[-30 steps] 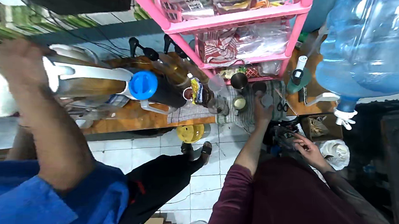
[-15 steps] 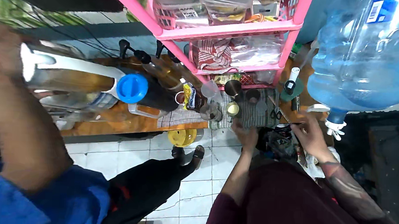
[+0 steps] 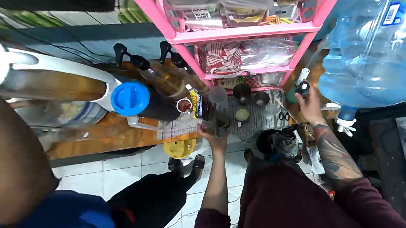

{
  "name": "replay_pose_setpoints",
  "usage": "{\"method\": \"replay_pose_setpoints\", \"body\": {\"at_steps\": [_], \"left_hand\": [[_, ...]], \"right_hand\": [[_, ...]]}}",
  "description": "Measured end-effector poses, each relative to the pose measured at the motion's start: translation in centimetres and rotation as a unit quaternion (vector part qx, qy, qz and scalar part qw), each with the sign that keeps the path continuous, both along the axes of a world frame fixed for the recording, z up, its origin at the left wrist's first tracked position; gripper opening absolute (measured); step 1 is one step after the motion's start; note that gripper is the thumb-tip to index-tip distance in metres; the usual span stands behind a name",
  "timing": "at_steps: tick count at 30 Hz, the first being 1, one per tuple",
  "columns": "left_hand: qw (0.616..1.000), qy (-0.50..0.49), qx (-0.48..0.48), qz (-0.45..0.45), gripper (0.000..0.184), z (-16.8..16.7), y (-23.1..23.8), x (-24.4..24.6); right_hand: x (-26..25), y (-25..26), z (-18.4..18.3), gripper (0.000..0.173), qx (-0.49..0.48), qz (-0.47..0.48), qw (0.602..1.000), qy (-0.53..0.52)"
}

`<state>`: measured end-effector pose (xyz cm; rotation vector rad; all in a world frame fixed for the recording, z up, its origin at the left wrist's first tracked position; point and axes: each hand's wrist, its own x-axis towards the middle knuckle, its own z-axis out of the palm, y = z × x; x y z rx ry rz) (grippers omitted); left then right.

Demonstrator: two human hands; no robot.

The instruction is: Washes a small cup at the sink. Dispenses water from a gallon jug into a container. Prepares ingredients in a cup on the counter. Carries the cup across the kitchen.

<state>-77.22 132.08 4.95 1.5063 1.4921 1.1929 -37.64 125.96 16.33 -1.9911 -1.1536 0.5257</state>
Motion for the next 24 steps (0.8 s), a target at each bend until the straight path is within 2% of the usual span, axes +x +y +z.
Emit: {"method": "replay_pose_setpoints", "body": {"at_steps": [2,5,8,11,16,19,22,24], "left_hand": [[0.999,-0.004,-0.03,-0.011,0.122,0.0,0.6,-0.2],[0.997,-0.005,-0.079,-0.012,0.119,0.7,0.8,-0.2],[0.996,0.033,-0.084,0.002,0.114,0.7,1.1,-0.8],[0.997,0.031,-0.077,0.008,0.114,0.3,1.2,-1.2],[0.995,0.027,-0.094,0.01,0.113,0.8,1.2,-0.3],[0.993,0.032,-0.115,-0.017,0.115,0.9,1.7,0.2],[0.99,0.048,-0.128,-0.022,0.111,1.5,2.0,0.5],[0.99,0.058,-0.123,-0.027,0.107,1.8,2.3,0.6]], "right_hand": [[0.3,0.1,-0.4,0.054,0.012,-0.025,1.0,-0.005],[0.3,-0.4,-0.1,0.052,0.035,-0.05,0.998,-0.015],[-0.8,-0.8,-0.1,0.052,0.078,-0.074,0.994,-0.027],[-1.5,-1.1,-0.3,0.051,0.124,-0.086,0.988,-0.036],[-1.1,-0.2,-0.2,0.049,0.076,-0.096,0.992,-0.037],[-0.9,0.3,-0.4,0.053,0.051,-0.118,0.992,-0.013],[-1.7,-0.1,-0.8,0.06,0.08,-0.14,0.987,0.019],[-2.7,-0.9,-1.0,0.066,0.109,-0.144,0.984,-0.007]]}}
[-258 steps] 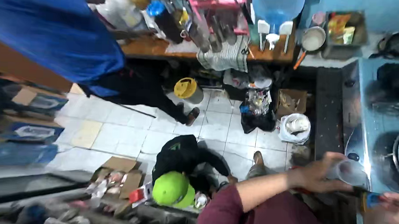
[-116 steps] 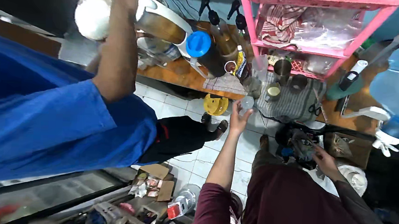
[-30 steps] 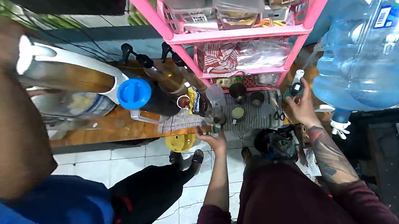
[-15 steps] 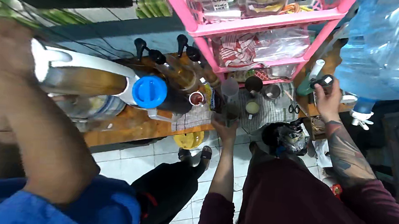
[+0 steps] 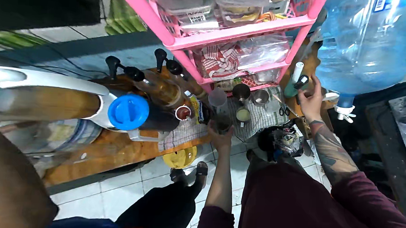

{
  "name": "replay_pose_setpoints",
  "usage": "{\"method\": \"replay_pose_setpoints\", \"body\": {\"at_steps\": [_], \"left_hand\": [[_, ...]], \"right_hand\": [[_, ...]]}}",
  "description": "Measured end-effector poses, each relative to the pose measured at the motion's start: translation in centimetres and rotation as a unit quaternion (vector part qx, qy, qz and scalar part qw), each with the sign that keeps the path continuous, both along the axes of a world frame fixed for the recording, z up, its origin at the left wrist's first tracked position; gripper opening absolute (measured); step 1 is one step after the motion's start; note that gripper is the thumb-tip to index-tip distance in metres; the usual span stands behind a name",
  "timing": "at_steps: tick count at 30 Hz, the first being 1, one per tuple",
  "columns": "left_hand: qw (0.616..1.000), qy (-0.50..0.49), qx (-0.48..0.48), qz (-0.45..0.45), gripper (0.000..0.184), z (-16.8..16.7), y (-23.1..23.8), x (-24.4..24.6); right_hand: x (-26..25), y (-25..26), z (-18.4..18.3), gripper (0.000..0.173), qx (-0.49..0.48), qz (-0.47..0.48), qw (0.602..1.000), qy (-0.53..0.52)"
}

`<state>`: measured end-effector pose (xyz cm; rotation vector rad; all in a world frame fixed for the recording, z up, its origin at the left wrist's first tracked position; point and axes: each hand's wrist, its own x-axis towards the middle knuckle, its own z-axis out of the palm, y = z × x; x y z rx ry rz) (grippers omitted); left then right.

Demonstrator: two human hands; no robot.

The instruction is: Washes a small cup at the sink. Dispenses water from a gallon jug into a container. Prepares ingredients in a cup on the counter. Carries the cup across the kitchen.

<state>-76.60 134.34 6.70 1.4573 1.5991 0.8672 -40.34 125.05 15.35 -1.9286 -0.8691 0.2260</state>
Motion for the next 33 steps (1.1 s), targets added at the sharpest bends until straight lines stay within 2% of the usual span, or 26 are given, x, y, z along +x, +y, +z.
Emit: {"method": "replay_pose_setpoints", "body": {"at_steps": [3,5,8,13,17,22,25,28,33], "left_hand": [[1.0,0.004,0.008,-0.01,0.101,-0.3,0.2,-0.2],[1.0,-0.002,0.006,-0.01,0.098,-0.6,0.3,-0.4],[1.0,-0.02,0.001,-0.011,0.096,-0.9,0.4,-0.6],[1.0,-0.013,0.011,-0.006,0.093,-0.2,0.0,-0.7],[0.998,-0.056,0.036,-0.009,0.094,-0.5,-0.7,-1.4],[0.996,-0.069,0.056,-0.011,0.094,0.8,-1.8,-2.2],[0.997,-0.057,0.058,-0.02,0.097,1.5,-2.6,-2.8],[0.995,-0.059,0.075,-0.01,0.099,1.4,-3.5,-3.2],[0.989,-0.087,0.121,-0.009,0.1,2.4,-5.6,-3.7]], "right_hand": [[-2.9,-2.1,0.5,0.051,-0.001,-0.029,0.998,-0.06],[-3.6,-2.1,0.2,0.043,-0.023,-0.004,0.996,-0.081],[-2.4,0.4,-1.3,0.045,-0.033,-0.006,0.995,-0.095],[-2.8,3.5,-0.6,0.051,-0.078,-0.078,0.992,-0.064],[-2.2,4.6,-0.9,0.04,-0.08,-0.102,0.989,-0.064],[-0.8,3.0,1.5,0.053,-0.139,-0.072,0.979,-0.133],[-0.1,1.3,3.6,0.056,-0.186,-0.013,0.965,-0.187],[0.4,-0.9,4.7,0.048,-0.156,0.053,0.958,-0.236],[0.8,-4.5,4.4,0.031,-0.02,0.097,0.959,-0.264]]}}
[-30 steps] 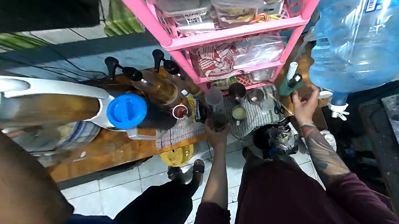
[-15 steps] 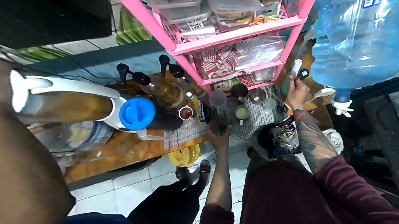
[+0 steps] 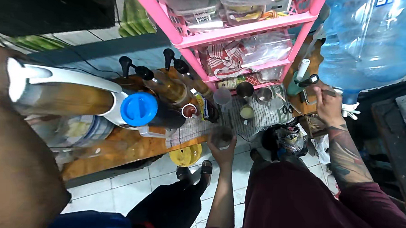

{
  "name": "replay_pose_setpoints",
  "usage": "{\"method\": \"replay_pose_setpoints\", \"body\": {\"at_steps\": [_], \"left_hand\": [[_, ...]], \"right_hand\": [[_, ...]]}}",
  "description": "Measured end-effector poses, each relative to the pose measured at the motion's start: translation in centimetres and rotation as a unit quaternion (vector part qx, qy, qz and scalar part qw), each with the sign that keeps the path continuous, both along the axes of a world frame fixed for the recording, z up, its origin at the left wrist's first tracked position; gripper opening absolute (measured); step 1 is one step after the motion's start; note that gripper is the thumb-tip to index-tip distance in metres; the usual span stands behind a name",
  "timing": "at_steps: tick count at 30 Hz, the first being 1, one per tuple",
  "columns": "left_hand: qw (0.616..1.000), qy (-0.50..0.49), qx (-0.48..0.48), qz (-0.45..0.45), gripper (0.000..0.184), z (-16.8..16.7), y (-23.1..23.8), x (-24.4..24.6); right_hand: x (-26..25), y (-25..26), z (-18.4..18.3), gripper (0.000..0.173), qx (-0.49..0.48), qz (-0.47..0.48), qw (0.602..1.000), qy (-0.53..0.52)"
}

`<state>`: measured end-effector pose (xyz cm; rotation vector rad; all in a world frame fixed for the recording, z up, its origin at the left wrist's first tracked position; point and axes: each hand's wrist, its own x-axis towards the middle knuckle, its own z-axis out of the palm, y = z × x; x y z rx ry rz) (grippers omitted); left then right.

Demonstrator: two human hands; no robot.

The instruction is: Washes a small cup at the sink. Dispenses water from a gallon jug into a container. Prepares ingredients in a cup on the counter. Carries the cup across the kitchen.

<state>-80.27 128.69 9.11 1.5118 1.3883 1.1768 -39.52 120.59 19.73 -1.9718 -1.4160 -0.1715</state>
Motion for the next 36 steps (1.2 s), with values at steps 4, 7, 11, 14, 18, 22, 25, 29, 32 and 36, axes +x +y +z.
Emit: {"method": "replay_pose_setpoints", "body": {"at_steps": [4,7,11,14,18,22,25,29,32,36], "left_hand": [[0.998,-0.046,0.038,-0.027,0.097,1.5,-1.9,0.2],[0.993,-0.068,0.064,-0.068,0.098,2.8,-3.0,0.8],[0.98,-0.073,0.105,-0.154,0.095,4.4,-4.7,2.2],[0.969,-0.078,0.098,-0.211,0.098,5.0,-6.1,3.7],[0.949,-0.089,0.053,-0.299,0.097,5.1,-7.1,6.3],[0.934,-0.04,-0.035,-0.353,0.098,5.2,-7.8,9.5],[0.932,-0.011,-0.06,-0.356,0.095,4.1,-8.1,12.1],[0.922,0.004,-0.125,-0.366,0.096,3.9,-8.3,15.6],[0.92,0.023,-0.118,-0.374,0.093,3.5,-8.8,17.7],[0.915,0.04,-0.1,-0.388,0.096,4.1,-10.0,20.0]], "right_hand": [[-0.2,-2.3,-0.7,0.028,0.029,0.014,0.999,0.007],[-1.6,-3.9,-0.8,0.025,0.036,0.002,0.999,0.001],[-1.6,-4.6,-2.1,0.024,0.087,-0.01,0.996,0.015],[-1.9,-5.3,-2.7,0.024,0.074,0.0,0.997,-0.013],[-2.0,-4.9,-1.4,0.021,0.114,0.009,0.993,-0.032],[-2.2,-7.2,-1.9,0.022,0.129,-0.01,0.991,0.041],[-1.9,-8.6,0.9,0.02,0.196,-0.016,0.973,0.121],[-0.9,-13.4,4.8,0.03,0.171,-0.025,0.973,0.152],[0.3,-16.9,7.4,0.031,0.178,0.055,0.97,0.155],[1.6,-18.8,9.0,0.026,0.082,0.205,0.957,0.186]]}}
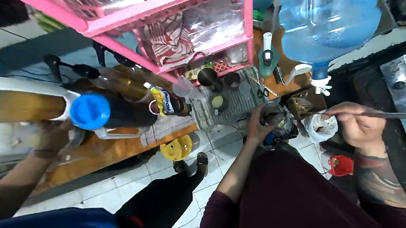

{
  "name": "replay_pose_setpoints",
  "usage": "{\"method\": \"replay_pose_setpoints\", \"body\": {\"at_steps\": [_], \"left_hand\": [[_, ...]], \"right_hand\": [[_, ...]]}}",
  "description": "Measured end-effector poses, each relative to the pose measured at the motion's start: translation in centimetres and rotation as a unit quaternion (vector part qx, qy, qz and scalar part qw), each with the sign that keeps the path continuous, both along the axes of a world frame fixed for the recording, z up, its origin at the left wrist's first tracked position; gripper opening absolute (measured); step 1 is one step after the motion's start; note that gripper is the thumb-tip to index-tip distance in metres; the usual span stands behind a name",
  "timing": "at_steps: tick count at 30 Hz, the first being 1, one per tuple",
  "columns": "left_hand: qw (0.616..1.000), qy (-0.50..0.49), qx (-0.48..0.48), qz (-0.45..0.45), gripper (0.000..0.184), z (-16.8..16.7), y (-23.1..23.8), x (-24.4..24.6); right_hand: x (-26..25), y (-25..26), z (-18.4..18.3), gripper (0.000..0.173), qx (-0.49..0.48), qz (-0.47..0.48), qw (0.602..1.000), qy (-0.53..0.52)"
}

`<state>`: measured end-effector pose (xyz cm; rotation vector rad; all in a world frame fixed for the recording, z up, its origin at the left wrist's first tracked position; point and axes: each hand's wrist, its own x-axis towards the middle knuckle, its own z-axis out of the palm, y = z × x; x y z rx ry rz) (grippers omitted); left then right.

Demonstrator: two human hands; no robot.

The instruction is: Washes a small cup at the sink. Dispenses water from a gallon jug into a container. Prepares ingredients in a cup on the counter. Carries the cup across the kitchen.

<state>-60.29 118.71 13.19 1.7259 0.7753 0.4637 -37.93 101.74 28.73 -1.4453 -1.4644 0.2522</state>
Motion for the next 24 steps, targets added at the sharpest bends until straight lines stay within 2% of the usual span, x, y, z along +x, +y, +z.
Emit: {"method": "replay_pose_setpoints", "body": {"at_steps": [3,7,12,17,21,24], "left_hand": [[1.0,-0.002,-0.005,-0.016,0.095,0.4,-0.9,1.9],[0.999,-0.025,-0.007,-0.033,0.091,0.1,-2.4,3.9],[0.999,-0.044,0.002,-0.019,0.09,-0.5,-4.2,5.3],[0.999,-0.035,0.022,0.009,0.089,-0.7,-5.7,6.1],[0.999,-0.037,0.022,0.023,0.089,-0.6,-6.8,6.4],[0.998,-0.039,0.026,0.04,0.089,-0.8,-7.4,6.3]], "right_hand": [[0.4,0.5,-1.6,0.023,-0.085,0.075,0.992,-0.054],[1.8,1.2,-4.3,0.024,-0.148,0.101,0.968,-0.174],[3.3,1.3,-4.8,0.026,-0.128,0.143,0.968,-0.16],[4.8,0.9,-4.6,0.027,-0.137,0.142,0.962,-0.188],[4.7,0.4,-4.8,0.023,-0.135,0.153,0.971,-0.126],[5.0,0.2,-4.6,0.024,-0.137,0.137,0.969,-0.153]]}}
